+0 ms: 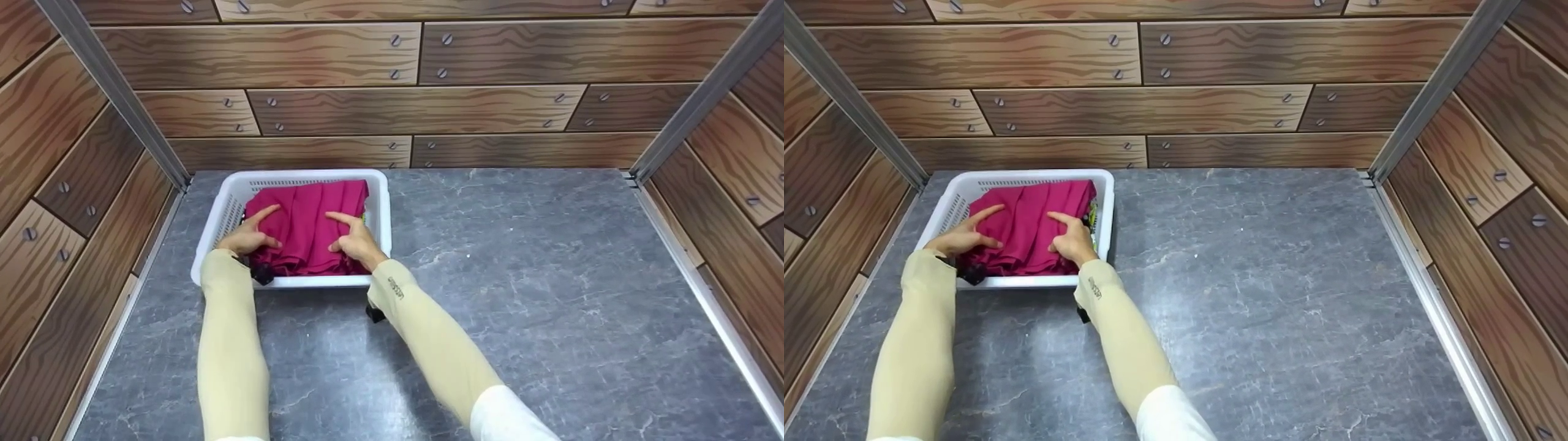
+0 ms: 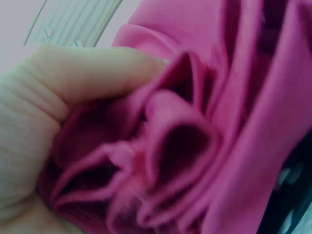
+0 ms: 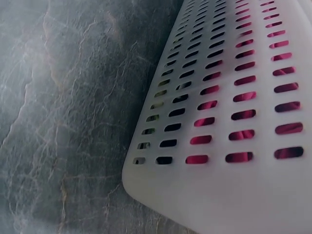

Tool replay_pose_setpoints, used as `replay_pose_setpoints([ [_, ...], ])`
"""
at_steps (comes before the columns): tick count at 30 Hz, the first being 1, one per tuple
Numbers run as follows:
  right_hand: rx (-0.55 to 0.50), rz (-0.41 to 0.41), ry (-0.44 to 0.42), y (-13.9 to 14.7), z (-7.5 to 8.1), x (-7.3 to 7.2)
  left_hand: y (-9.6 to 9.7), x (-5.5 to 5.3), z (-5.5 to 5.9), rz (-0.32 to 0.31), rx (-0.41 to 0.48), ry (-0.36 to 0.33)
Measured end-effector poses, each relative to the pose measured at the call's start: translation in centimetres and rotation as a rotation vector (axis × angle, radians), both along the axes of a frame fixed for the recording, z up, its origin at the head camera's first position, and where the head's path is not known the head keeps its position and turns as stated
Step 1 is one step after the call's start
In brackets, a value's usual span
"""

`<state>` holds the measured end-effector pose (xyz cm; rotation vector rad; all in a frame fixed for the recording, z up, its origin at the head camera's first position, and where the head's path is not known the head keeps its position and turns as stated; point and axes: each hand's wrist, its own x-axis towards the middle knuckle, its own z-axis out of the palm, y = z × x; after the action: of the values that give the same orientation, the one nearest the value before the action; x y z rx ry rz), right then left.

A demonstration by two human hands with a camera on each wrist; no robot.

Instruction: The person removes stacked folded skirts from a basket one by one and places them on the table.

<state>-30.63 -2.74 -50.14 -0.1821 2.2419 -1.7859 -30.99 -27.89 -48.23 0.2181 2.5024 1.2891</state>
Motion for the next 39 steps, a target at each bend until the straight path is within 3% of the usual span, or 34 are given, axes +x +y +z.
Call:
replay_pose_setpoints([
  [10, -0.046, -0.036, 0.080, 0.0, 0.4, -0.1, 0.8, 0.2, 1.6, 0.058, 0.149, 0.076],
  [23, -0.082, -0.015, 0.198, 1.3, 3.0, -0.4, 1.9, 0.4, 3.9, 0.112, 0.233, 0.139],
  [29, -0.114, -0.002, 0.238, 2.5, 4.3, -0.2, 2.8, 1.0, 5.2, 0.125, 0.278, 0.173],
  [39, -0.170, -0.010, 0.305, 5.1, 5.4, 0.3, 5.0, 1.6, 6.3, 0.129, 0.306, 0.235],
])
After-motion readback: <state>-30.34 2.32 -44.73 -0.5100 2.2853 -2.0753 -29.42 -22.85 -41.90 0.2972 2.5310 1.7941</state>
